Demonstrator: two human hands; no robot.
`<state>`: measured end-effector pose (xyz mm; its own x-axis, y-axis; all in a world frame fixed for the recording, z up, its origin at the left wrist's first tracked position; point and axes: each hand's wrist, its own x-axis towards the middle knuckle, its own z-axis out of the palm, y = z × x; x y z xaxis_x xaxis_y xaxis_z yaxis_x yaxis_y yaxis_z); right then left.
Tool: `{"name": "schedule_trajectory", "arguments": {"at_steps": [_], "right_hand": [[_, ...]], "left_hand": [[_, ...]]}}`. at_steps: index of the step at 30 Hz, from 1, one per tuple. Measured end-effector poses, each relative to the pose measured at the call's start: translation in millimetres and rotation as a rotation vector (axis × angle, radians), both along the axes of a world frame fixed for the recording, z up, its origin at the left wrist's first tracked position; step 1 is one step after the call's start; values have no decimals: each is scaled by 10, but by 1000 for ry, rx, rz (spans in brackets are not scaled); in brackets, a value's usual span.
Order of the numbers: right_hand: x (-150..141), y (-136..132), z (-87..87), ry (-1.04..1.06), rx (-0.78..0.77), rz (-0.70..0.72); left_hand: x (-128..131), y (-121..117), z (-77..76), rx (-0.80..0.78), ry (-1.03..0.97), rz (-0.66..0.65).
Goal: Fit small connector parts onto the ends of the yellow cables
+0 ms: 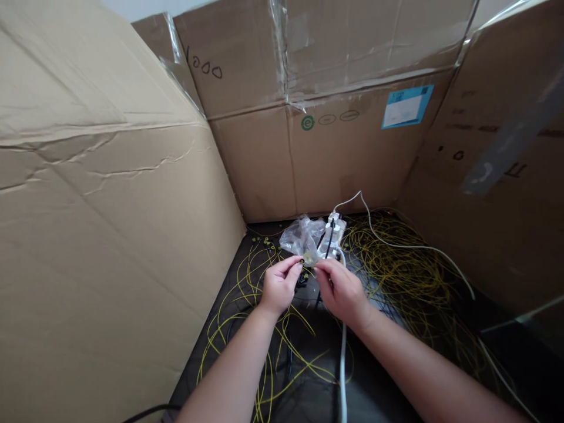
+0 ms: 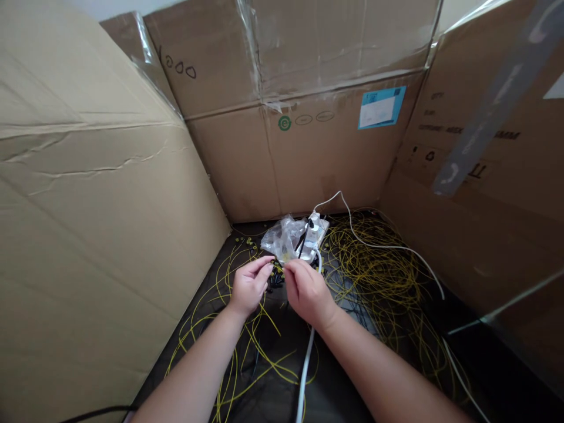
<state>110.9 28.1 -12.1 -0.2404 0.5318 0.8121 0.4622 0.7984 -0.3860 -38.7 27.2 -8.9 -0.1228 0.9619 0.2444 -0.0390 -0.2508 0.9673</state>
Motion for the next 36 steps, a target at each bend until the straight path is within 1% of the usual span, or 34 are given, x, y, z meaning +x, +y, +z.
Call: {"name": "schedule_trajectory", "arguments": {"at_steps": [3,5,8,10,13,17,20,22,25,27,29,32,36], "right_hand": [[-47,-15,-22,-36,-6,2],[-64,-29,-19,-84,-25,-20],[-82,-54,-1,-135,-89,-70],[-94,-65,2,-143,-134,-78],[-114,-65,-17,-117,-176,-48],[-144,-67,-25,-8,-233,5],[-160,-83,0,70,-285,27],[-162,-92,15,86,-303,29],[-158,-93,19,87,-303,22],[-151,-87,12,85,-297,10],[-141,-80,5,70,-296,-15],[-119,-71,8,28,-304,-40],[-86,-58,39,-2,-316,-1]], "left_hand": [[7,-50,51,207,238,60],[9,-77,70,280,316,90],[4,-97,72,323,382,125],[1,-103,60,331,399,122],[-6,-108,35,332,381,104],[-18,-116,14,341,390,84],[-17,-128,26,325,358,67],[-8,-137,44,313,335,58],[14,-139,62,290,337,66],[23,-129,57,248,346,58],[26,-112,47,191,327,22],[22,-89,43,78,235,-64],[25,-83,70,-48,122,-174]]}}
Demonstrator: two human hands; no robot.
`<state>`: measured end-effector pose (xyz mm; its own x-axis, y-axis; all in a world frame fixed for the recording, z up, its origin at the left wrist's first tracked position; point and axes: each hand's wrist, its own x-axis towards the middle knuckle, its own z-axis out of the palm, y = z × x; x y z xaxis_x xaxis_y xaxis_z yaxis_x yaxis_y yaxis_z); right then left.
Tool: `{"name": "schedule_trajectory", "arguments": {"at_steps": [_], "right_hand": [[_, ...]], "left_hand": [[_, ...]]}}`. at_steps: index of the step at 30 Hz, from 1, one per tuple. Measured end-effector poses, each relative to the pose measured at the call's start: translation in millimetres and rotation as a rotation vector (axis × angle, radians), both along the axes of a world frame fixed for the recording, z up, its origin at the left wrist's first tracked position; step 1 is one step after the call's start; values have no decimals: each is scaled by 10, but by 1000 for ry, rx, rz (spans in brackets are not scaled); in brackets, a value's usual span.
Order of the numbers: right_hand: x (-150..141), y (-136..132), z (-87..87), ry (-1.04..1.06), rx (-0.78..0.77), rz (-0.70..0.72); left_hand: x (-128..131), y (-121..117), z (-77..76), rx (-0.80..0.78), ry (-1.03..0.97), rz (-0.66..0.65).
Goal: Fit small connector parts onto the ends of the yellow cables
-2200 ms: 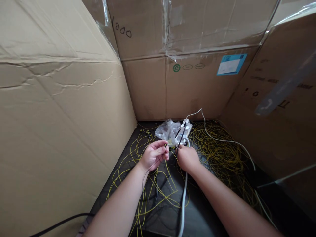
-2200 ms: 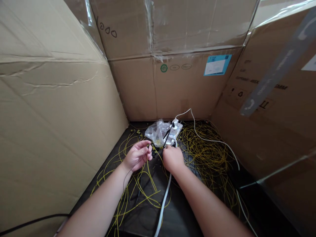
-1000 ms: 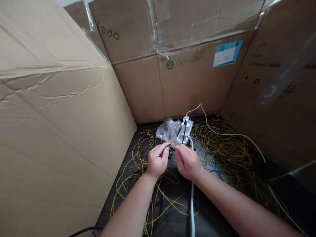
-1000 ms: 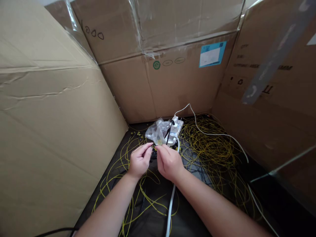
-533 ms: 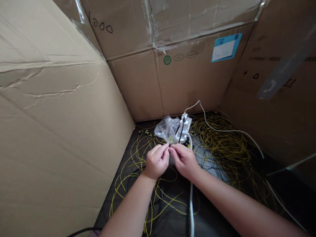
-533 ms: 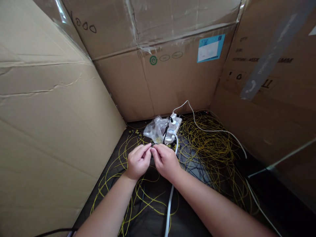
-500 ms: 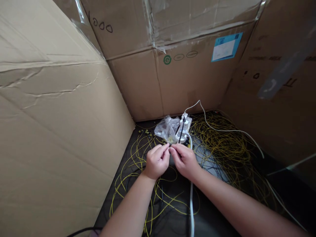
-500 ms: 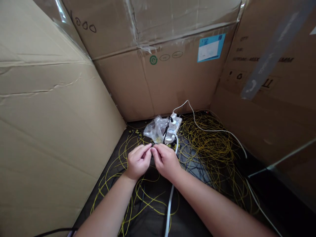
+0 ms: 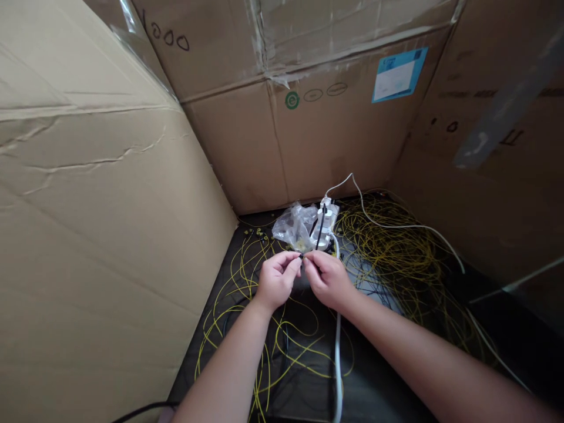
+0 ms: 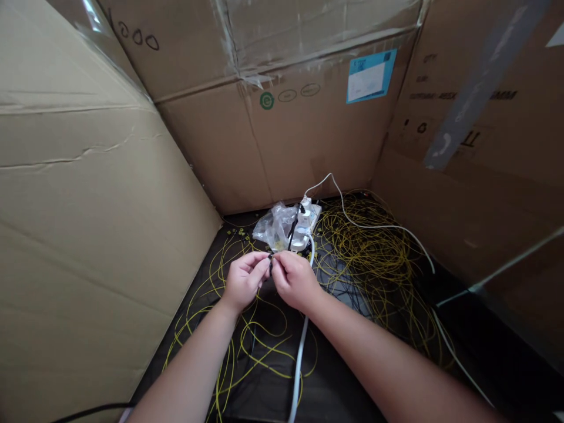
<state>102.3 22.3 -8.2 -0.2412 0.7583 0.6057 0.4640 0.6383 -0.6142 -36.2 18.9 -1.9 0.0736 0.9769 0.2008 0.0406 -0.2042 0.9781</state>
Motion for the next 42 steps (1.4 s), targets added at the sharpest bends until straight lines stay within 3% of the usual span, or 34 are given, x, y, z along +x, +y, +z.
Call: {"name": "schedule_trajectory", "arguments": {"at_steps": [7,10,17,24,33,42], "right_hand": [[7,5,27,64,-48,40],[-12,7,4,75,-44,43],[-33,18,-56,27,6,-30],[-27,14,-59,-4,14,-85],[-14,51,-62,53,31,-50],[-1,30,-1,113,-51,12]], "left_hand": [[25,9,-5,-188,-201,-83],[35,18,-27,-236,-265,-53],[47,31,-46,-63,-93,95],[57,3,-11,52,46,122],[86,-3,-6,-245,-312,-19],[70,-15,76,-348,-422,-56]]}}
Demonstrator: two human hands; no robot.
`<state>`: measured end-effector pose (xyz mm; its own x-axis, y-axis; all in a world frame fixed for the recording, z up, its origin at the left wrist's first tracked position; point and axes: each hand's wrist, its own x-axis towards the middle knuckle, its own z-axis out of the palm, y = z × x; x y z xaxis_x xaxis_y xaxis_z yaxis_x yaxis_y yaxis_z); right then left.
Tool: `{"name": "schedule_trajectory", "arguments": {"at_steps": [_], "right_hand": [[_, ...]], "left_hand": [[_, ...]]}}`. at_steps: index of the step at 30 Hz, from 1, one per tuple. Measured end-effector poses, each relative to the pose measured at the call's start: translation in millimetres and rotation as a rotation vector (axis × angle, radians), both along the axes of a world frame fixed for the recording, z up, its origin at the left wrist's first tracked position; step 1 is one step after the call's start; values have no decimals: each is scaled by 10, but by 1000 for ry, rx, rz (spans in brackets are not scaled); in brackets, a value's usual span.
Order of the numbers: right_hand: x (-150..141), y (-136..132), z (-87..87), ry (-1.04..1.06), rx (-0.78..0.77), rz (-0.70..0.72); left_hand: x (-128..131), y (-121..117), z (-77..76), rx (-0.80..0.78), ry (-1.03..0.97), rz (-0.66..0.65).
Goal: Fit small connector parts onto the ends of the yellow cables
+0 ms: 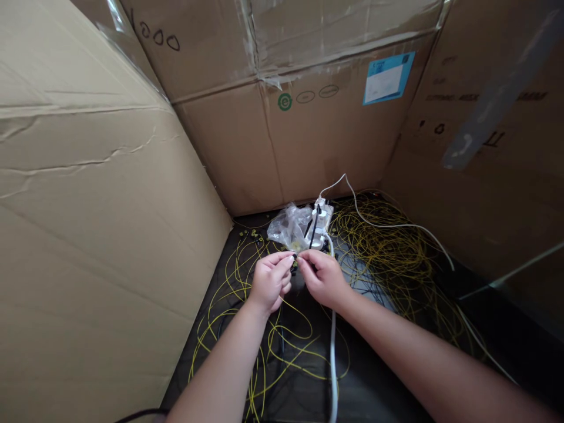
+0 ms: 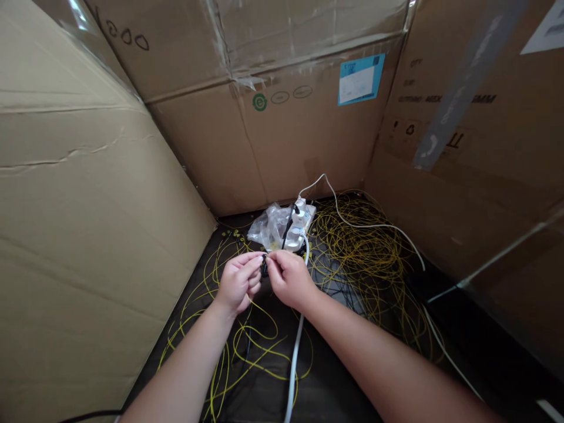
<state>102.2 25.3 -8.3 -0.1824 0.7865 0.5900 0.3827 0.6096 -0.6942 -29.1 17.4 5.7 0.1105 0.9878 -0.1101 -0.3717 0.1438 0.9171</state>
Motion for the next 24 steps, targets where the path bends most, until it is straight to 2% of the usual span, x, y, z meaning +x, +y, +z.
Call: {"name": "schedule_trajectory", "arguments": {"at_steps": [8,11,14,16,18,21,24], "right_hand": [[-12,9,-1,101,-111,40],[-20,36,-15,185,-219,96],[-28,75,-39,353,-452,191],[-35,99,-53,542,-634,256],[-42,114,-58,744,-753,317],[-52,121,-47,911,-806,366],[-54,122,-38,930,-828,366]], "left_hand": [[-1,11,-36,40,42,30],[10,20,-58,66,79,76],[13,49,-89,90,107,134],[9,78,-112,95,113,171],[1,103,-129,90,110,207],[-5,116,-139,89,105,234],[4,97,-141,109,104,216]]}}
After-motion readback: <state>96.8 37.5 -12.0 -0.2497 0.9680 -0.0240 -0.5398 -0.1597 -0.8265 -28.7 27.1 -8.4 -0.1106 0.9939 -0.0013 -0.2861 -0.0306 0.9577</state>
